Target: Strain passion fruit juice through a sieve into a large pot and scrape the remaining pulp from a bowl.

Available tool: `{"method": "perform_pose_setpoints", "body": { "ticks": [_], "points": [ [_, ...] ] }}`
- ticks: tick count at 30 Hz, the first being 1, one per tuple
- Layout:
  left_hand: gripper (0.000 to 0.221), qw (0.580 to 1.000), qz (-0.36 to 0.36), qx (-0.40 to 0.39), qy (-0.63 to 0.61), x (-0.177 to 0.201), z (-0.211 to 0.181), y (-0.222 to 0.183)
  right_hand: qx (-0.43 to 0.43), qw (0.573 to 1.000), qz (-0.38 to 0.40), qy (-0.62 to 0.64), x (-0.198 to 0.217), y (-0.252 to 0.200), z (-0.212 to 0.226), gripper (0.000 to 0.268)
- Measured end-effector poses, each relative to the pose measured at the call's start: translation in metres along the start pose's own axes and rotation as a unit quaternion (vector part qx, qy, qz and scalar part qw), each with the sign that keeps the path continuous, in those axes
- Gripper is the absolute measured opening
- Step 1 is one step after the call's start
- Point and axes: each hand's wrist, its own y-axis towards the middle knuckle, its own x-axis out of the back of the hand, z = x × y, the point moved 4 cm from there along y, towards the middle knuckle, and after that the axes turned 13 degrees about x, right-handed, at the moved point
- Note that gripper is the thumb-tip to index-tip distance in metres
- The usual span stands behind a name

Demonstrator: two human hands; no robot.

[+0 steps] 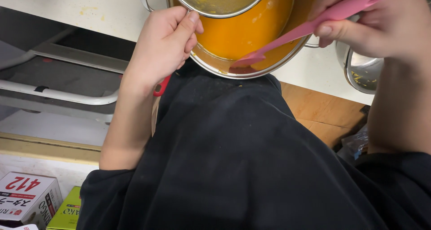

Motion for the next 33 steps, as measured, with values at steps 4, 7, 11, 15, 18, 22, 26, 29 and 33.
{"method": "perform_pose_setpoints", "body": {
  "ticks": [4, 7, 11, 15, 18, 22, 26, 29, 33],
  "points": [
    [0.028, 1.0, 0.004, 0.005, -0.014, -0.001, -0.001, 0.0, -0.011, 0.996, -0.016, 0.088, 0.002, -0.005, -0.007, 0.019],
    [0.028, 1.0, 0.0, 0.009, 0.0, -0.001, -0.001, 0.0, -0.006, 0.993, -0.036, 0.111, 0.003, -0.005, -0.006, 0.019],
    [0.028, 1.0, -0.005, 0.007, 0.004, 0.0, 0.0, 0.001, 0.001, 0.99, -0.047, 0.133, 0.007, -0.009, -0.01, 0.021],
    [0.028, 1.0, -0.001, 0.013, -0.004, 0.0, 0.001, 0.001, -0.031, 0.99, -0.034, 0.137, 0.009, -0.021, -0.021, 0.029],
    [0.028, 1.0, -0.005, 0.011, 0.004, 0.0, 0.001, 0.001, -0.051, 0.99, 0.004, 0.129, 0.011, -0.033, -0.038, 0.031],
    [0.029, 1.0, -0.003, 0.014, 0.001, -0.001, 0.002, 0.002, -0.048, 0.985, 0.0, 0.168, 0.01, -0.044, -0.052, 0.031],
    [0.03, 1.0, 0.0, 0.002, 0.008, -0.002, 0.002, 0.002, -0.033, 0.988, -0.017, 0.151, 0.012, -0.042, -0.04, 0.03],
    [0.029, 1.0, 0.0, 0.004, 0.005, -0.003, 0.002, 0.002, -0.03, 0.988, -0.024, 0.152, 0.012, -0.039, -0.034, 0.03],
    [0.029, 1.0, -0.004, 0.01, 0.003, -0.003, 0.002, 0.002, -0.033, 0.99, -0.032, 0.135, 0.013, -0.035, -0.026, 0.03]
  ]
}}
